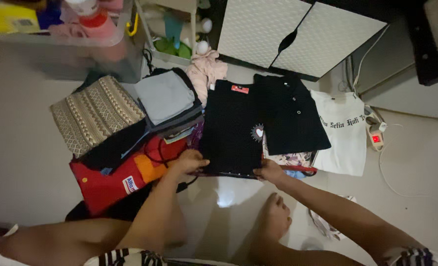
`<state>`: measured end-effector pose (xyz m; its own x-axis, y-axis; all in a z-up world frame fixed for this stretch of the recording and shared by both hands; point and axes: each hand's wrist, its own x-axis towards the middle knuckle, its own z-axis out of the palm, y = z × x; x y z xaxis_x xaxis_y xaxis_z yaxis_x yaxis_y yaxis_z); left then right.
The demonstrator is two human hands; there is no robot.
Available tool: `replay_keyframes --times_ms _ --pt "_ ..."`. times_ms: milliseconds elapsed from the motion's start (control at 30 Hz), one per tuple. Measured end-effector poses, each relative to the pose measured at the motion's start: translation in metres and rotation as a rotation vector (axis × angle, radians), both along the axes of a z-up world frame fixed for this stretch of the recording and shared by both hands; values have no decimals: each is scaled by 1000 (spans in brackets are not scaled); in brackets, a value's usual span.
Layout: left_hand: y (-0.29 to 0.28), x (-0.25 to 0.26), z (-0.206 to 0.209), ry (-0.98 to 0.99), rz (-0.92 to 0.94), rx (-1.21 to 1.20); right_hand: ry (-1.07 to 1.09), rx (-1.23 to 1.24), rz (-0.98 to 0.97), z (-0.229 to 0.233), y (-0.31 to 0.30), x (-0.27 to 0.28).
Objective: The person organizes clothes by removing stacks of folded shirts from a black cabinet, placing them on the floor, and then re-stacking and arranging various shirts and a hat into organized piles on the floor before returning a stack to the cabinet.
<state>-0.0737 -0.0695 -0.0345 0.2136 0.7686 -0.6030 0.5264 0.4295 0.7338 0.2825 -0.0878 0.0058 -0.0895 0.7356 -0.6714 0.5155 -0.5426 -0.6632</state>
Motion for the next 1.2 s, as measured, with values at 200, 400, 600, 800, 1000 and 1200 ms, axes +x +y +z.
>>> replay_keyframes --times_ms 200,400,600,800,1000,1200 --pt "-11 7 -21 -60 101 -85 -302 12 171 -21 5 4" --pt "-3 21 -42 141 76 -160 -307 149 305 -46 3 12" --pt "15 37 -10 754 -451 100 -344 68 455 11 10 10" --pt "30 107 104 807 -454 205 -730 983 792 102 34 37" --pt "46 179 96 140 -218 305 -864 1114 844 104 57 81" --pt "59 217 116 -390 79 -200 -576 707 270 126 109 113"
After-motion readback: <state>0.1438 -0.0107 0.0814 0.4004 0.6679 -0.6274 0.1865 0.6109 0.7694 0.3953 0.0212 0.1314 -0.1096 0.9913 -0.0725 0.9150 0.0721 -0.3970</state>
